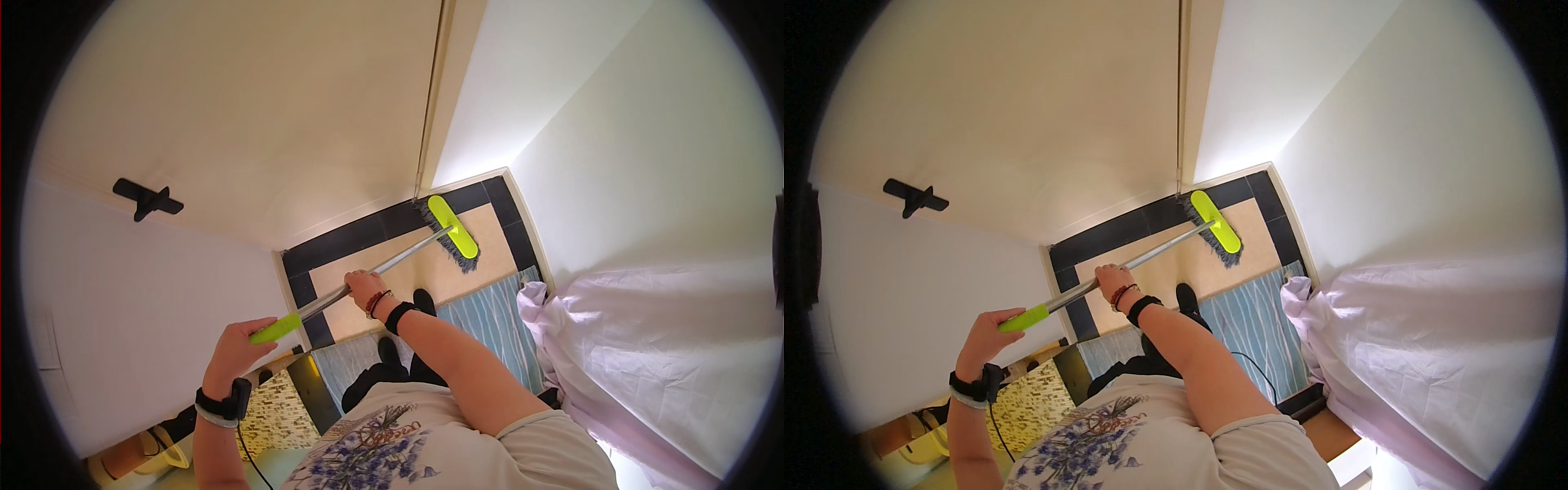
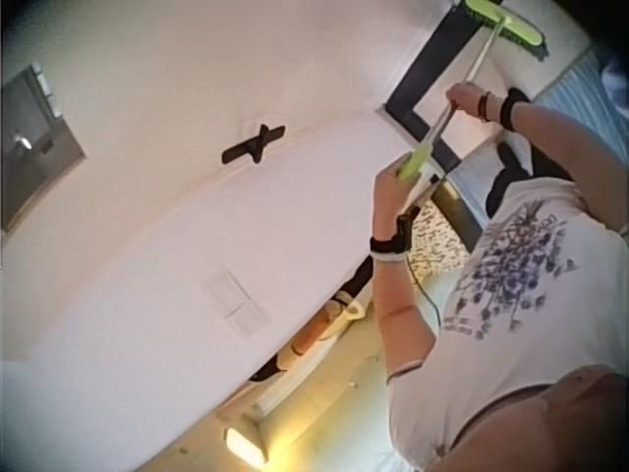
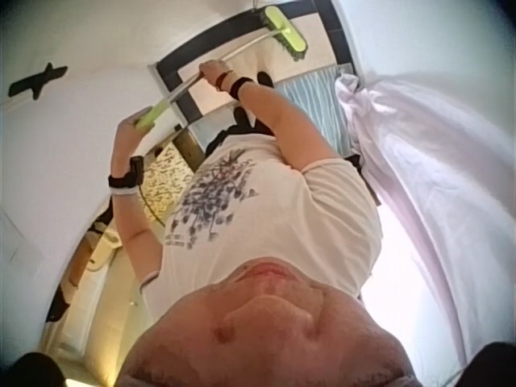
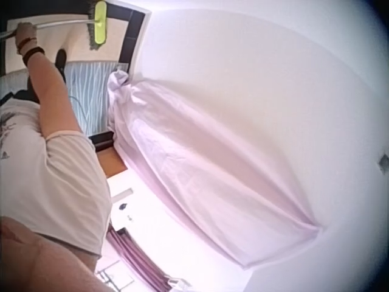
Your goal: Mopping the floor in a bedroom and near the bathroom entrance.
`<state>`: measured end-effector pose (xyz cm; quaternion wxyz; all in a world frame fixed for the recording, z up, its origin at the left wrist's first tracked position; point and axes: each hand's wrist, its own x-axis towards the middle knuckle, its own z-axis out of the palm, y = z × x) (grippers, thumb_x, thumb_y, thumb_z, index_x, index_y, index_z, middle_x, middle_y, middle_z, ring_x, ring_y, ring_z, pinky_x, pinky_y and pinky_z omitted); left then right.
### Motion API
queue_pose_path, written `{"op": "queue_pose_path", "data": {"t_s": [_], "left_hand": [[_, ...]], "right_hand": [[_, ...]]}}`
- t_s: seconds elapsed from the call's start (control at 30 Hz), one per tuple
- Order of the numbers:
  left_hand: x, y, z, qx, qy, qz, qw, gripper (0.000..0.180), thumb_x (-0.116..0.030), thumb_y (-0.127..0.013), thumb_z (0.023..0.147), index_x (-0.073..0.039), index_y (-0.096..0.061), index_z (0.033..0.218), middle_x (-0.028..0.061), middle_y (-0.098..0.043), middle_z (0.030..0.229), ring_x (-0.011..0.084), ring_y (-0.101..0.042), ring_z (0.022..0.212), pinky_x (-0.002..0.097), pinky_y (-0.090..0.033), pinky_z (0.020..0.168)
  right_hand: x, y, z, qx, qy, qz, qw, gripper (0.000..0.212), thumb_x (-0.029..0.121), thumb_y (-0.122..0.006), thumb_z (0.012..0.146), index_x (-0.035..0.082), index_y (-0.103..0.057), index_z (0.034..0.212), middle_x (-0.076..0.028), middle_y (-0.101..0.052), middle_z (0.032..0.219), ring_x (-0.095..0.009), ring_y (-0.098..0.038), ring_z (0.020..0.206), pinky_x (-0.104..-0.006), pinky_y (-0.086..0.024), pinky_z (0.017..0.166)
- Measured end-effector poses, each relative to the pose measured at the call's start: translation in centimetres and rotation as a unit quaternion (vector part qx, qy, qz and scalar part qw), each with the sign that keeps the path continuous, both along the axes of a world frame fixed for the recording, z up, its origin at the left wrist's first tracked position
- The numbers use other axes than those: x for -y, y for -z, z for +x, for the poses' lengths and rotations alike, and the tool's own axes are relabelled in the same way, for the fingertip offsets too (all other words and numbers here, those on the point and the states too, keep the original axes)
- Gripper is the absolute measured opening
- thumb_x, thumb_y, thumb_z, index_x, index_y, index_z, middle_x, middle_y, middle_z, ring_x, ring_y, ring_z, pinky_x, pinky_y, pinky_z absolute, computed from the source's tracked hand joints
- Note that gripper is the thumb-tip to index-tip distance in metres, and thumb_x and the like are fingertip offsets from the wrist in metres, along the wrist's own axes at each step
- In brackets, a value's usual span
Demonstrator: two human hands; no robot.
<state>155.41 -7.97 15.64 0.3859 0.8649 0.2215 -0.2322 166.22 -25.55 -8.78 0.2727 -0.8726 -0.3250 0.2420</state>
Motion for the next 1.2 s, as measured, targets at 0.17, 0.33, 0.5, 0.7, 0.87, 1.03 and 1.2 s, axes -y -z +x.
{"op": "queue_pose_path", "data": {"t_s": [0.17, 0.33, 0.5, 0.7, 0.87, 1.03, 1.2], "left_hand": [[2.4, 0.7, 6.1, -0.017, 0.030, 0.005, 0.999, 0.038, -0.006, -0.064, 0.065, -0.006, -0.057, 0.103, 0.0080, -0.062, 0.081, 0.0102, -0.054, 0.067, 0.0229, -0.043, 0.066], [5.3, 2.2, 12.3, 0.001, 0.078, 0.014, 0.997, 0.039, -0.007, -0.063, 0.065, -0.006, -0.056, 0.103, 0.0089, -0.061, 0.079, 0.0131, -0.056, 0.065, 0.0244, -0.043, 0.065], [8.7, 3.8, 18.2, -0.005, 0.130, 0.012, 0.991, 0.038, -0.010, -0.062, 0.065, -0.007, -0.056, 0.103, 0.0104, -0.061, 0.079, 0.0162, -0.056, 0.065, 0.0249, -0.043, 0.064], [11.4, 6.7, 22.0, 0.030, 0.176, -0.024, 0.984, 0.040, -0.011, -0.061, 0.064, -0.007, -0.056, 0.103, 0.0115, -0.061, 0.082, 0.0190, -0.058, 0.068, 0.0264, -0.044, 0.066], [11.8, 7.3, 21.6, 0.005, 0.164, -0.002, 0.986, 0.040, -0.014, -0.061, 0.065, -0.009, -0.056, 0.104, 0.0121, -0.061, 0.084, 0.0217, -0.059, 0.073, 0.0275, -0.044, 0.068], [10.2, 11.2, 15.3, 0.045, 0.157, -0.009, 0.987, 0.043, -0.016, -0.063, 0.066, -0.012, -0.054, 0.108, 0.0137, -0.060, 0.087, 0.0245, -0.059, 0.077, 0.0289, -0.044, 0.070], [10.4, 9.6, 9.8, 0.027, 0.139, -0.007, 0.990, 0.046, -0.017, -0.063, 0.067, -0.015, -0.052, 0.111, 0.0141, -0.060, 0.087, 0.0257, -0.059, 0.077, 0.0298, -0.044, 0.071]], "right_hand": [[3.0, 1.3, 4.8, 0.008, 0.063, 0.016, 0.998, 0.012, 0.009, -0.056, 0.070, 0.009, -0.050, 0.081, -0.006, -0.055, 0.084, -0.023, -0.049, 0.093, -0.0377, -0.036, 0.078], [7.1, 2.5, 9.7, 0.003, 0.088, 0.004, 0.996, 0.008, 0.011, -0.046, 0.076, 0.010, -0.051, 0.083, -0.009, -0.056, 0.087, -0.024, -0.051, 0.093, -0.0403, -0.037, 0.077], [11.0, 4.0, 14.2, 0.018, 0.171, -0.001, 0.985, 0.011, 0.008, -0.051, 0.073, 0.010, -0.050, 0.083, -0.009, -0.054, 0.088, -0.025, -0.050, 0.094, -0.0389, -0.036, 0.078], [15.2, 5.7, 17.7, 0.011, 0.207, -0.020, 0.978, 0.015, 0.005, -0.057, 0.069, 0.009, -0.050, 0.081, -0.007, -0.054, 0.086, -0.025, -0.049, 0.094, -0.0379, -0.036, 0.078], [15.4, 6.4, 17.3, 0.020, 0.201, -0.026, 0.979, 0.014, 0.006, -0.057, 0.069, 0.008, -0.051, 0.081, -0.009, -0.054, 0.088, -0.026, -0.048, 0.096, -0.0384, -0.036, 0.079], [13.7, 6.7, 13.7, -0.008, 0.158, -0.104, 0.982, 0.012, 0.007, -0.054, 0.071, 0.007, -0.053, 0.083, -0.013, -0.053, 0.094, -0.028, -0.045, 0.102, -0.0408, -0.035, 0.082], [12.0, 5.8, 9.1, 0.005, 0.124, -0.174, 0.977, 0.020, 0.014, -0.044, 0.079, 0.006, -0.054, 0.095, -0.011, -0.053, 0.099, -0.024, -0.042, 0.106, -0.0469, -0.035, 0.085]]}}
